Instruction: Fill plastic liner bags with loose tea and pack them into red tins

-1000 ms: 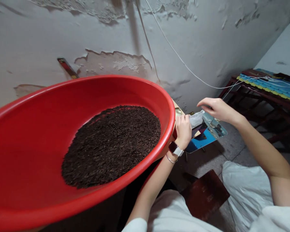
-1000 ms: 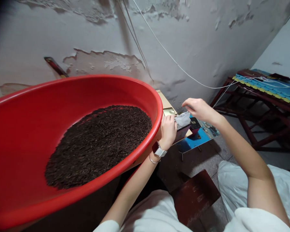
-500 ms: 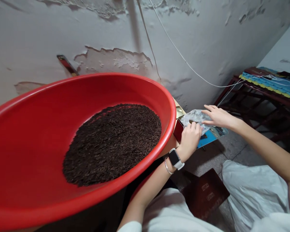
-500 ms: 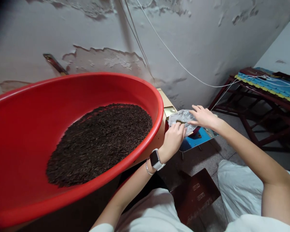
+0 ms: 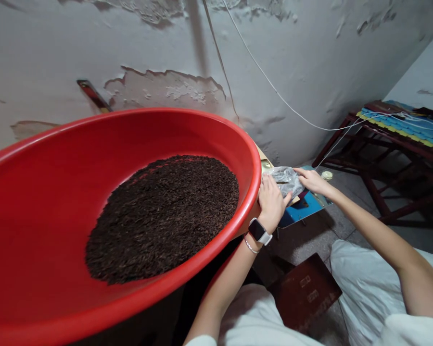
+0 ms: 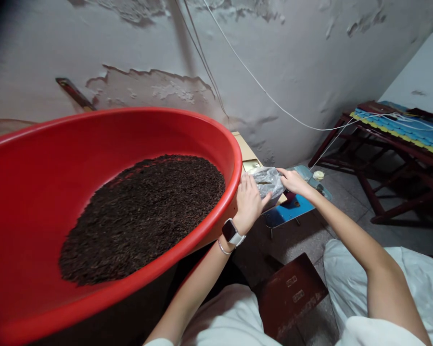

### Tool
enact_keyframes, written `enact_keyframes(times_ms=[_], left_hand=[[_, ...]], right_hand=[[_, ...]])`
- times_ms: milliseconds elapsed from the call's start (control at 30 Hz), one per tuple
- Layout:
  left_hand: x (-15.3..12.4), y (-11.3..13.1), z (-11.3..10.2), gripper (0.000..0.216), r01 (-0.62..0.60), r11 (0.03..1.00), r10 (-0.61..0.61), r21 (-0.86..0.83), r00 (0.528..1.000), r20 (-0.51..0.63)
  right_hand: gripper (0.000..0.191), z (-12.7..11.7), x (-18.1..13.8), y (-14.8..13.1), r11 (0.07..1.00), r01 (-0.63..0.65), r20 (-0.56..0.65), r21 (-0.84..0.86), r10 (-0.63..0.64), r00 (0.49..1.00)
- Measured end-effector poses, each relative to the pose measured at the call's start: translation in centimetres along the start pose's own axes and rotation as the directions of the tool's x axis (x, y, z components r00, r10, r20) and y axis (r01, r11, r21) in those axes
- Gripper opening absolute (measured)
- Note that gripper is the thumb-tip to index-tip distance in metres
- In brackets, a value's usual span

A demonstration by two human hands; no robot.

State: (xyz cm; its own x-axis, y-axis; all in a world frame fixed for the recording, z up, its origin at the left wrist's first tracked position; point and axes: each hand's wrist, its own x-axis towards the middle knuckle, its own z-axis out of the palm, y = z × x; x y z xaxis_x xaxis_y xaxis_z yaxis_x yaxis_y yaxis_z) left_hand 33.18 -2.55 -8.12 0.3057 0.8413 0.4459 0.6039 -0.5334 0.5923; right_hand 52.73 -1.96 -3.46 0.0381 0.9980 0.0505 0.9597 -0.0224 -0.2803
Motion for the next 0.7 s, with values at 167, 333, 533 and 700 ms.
enact_keyframes(times_ms=[167, 333, 533, 700], left_hand=[[0.2, -0.6, 0.0, 0.091, -0.022, 0.999, 0.022, -0.023, 1.000, 0.000], [0.0, -1.4, 0.3, 0.103, 0.009, 0.990, -0.012, -0.140, 1.000, -0.016], [-0.8, -2.1, 1.6, 0.109, 0.051, 0.939, -0.077, -0.340, 0.995, -0.063], [-1.7, -2.5, 2.9, 0.114, 0.112, 0.894, -0.157, -0.435, 0.985, -0.069]], right_hand=[[0.038, 0.5, 1.9, 0.7, 0.981, -0.017, -0.089, 0.191, 0.035, 0.995], [0.031, 1.3, 3.0, 1.5, 0.803, -0.064, -0.083, 0.593, 0.140, 0.987], [0.016, 3.2, 4.0, 0.8, 0.611, -0.322, 0.151, 0.723, 0.315, 0.937], [0.024, 2.8, 2.5, 0.4, 0.657, -0.277, -0.017, 0.701, 0.404, 0.915]])
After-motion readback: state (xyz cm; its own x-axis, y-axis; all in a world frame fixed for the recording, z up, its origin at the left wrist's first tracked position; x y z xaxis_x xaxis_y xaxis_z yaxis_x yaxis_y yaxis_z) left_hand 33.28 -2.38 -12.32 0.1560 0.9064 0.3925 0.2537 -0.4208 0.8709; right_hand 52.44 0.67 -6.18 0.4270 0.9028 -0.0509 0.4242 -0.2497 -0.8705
